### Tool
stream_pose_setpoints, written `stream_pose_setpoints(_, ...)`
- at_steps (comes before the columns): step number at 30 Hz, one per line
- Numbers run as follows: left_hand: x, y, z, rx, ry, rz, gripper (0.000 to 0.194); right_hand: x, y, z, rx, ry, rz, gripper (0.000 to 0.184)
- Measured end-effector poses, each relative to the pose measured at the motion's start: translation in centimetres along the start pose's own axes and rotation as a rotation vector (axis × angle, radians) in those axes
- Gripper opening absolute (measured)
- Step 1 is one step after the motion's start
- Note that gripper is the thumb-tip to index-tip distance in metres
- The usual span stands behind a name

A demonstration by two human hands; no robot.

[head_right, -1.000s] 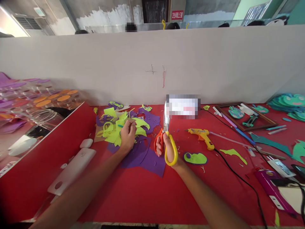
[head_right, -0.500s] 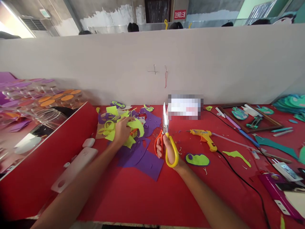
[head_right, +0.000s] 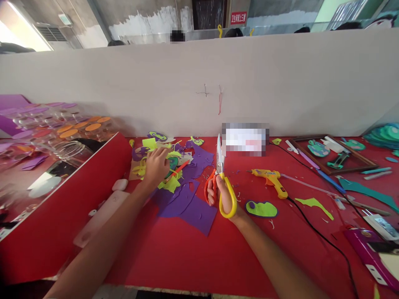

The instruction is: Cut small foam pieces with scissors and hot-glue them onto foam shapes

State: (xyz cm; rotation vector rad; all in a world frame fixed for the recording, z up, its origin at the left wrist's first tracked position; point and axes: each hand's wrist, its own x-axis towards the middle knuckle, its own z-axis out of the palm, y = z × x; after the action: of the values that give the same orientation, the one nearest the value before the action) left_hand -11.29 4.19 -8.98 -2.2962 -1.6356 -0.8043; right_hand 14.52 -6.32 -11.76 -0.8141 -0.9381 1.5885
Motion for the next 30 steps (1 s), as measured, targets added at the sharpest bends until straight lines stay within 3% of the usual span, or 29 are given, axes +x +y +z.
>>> stream_pose_setpoints(3, -0.3, 0.8, 0.4, 0.077, -0.140, 0.084, 0.025, -0.1, -0.1, 0.1, -0.004, 0.004, 0.004, 0.060)
stream_pose_setpoints(9, -0.7, 1.0, 1.0, 0.069, -0.297, 0.136, 0.021, -0.2, -0.1, 0.1, 0.000, -0.001, 0.013, 0.060)
stream_pose_setpoints(12, -0.5, 1.3, 1.0, 0.017, -0.267, 0.030, 0.021, -0.2, -0.1, 0.1, -0.006, -0.006, 0.012, 0.060)
stream_pose_setpoints(17, 0.0, 2.5, 0.9, -0.088, -0.222, -0.131, 0.038, -0.2, 0.0, 0.1, -0.008, 0.003, 0.015, 0.061)
stream_pose_setpoints(20, -0.3, 3.8, 0.8, -0.136, -0.259, -0.115, 0.049, -0.2, -0.1, 0.2, -0.009, 0.017, 0.013, 0.060)
stream_pose_setpoints(22, -0.6, 4.2, 0.8, -0.119, -0.233, -0.072, 0.045, -0.2, -0.1, 0.1, -0.010, 0.025, 0.006, 0.059)
stream_pose_setpoints(25, -0.9, 3.5, 0.6, 0.040, -0.092, -0.009, 0.024, -0.2, -0.1, 0.1, -0.009, 0.011, 0.003, 0.060)
stream_pose_setpoints(26, -1.0, 2.9, 0.6, 0.102, -0.071, -0.005, 0.028, -0.2, 0.0, 0.1, -0.008, 0.002, 0.005, 0.061)
stream_pose_setpoints(28, -1.0, 1.5, 0.5, 0.194, -0.106, -0.041, 0.044, -0.1, 0.0, 0.1, -0.007, -0.007, 0.012, 0.062)
stream_pose_setpoints(30, -1.0, 0.3, 0.5, 0.223, -0.195, -0.115, 0.044, -0.2, 0.1, 0.1, -0.002, 0.001, 0.020, 0.062)
